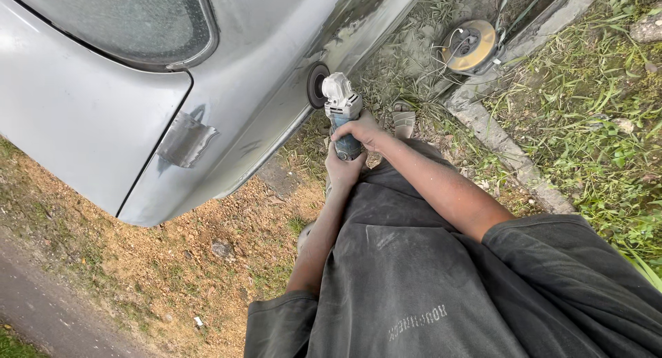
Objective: The person sands a repaired area on the rear quarter panel of a silver car using a handheld power sander, moving the grinding disk across the surface to smooth the patch.
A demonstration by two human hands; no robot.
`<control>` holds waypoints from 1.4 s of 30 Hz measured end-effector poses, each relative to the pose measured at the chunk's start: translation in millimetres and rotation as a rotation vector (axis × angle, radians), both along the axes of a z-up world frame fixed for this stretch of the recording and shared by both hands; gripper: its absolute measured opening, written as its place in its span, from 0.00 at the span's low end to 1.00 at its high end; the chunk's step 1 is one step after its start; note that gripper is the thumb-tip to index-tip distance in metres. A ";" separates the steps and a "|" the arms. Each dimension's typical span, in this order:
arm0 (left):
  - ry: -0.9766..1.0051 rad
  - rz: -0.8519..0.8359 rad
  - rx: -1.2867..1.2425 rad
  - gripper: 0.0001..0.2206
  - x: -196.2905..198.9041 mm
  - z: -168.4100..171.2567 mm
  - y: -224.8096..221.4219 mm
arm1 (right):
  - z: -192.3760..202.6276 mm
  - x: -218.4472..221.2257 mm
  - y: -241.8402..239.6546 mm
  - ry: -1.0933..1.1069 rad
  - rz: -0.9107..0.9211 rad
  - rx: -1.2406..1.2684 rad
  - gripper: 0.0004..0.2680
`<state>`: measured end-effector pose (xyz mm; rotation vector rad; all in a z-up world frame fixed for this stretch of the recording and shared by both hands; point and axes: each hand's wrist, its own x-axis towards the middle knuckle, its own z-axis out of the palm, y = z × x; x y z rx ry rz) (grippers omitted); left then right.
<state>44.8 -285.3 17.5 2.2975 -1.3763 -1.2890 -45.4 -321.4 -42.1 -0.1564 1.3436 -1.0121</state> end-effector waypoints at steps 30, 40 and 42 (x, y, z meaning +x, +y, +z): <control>0.037 -0.019 -0.072 0.27 10.3 -5.7 5.6 | 1.1 7.3 -2.1 0.020 -0.036 0.026 0.26; 0.076 -0.033 -0.104 0.26 -2.1 -8.2 -1.1 | 15.7 -14.0 -11.8 0.006 -0.068 0.023 0.21; 0.044 -0.025 -0.054 0.26 6.5 -14.9 5.5 | 24.7 -8.7 -7.3 -0.034 -0.057 0.058 0.15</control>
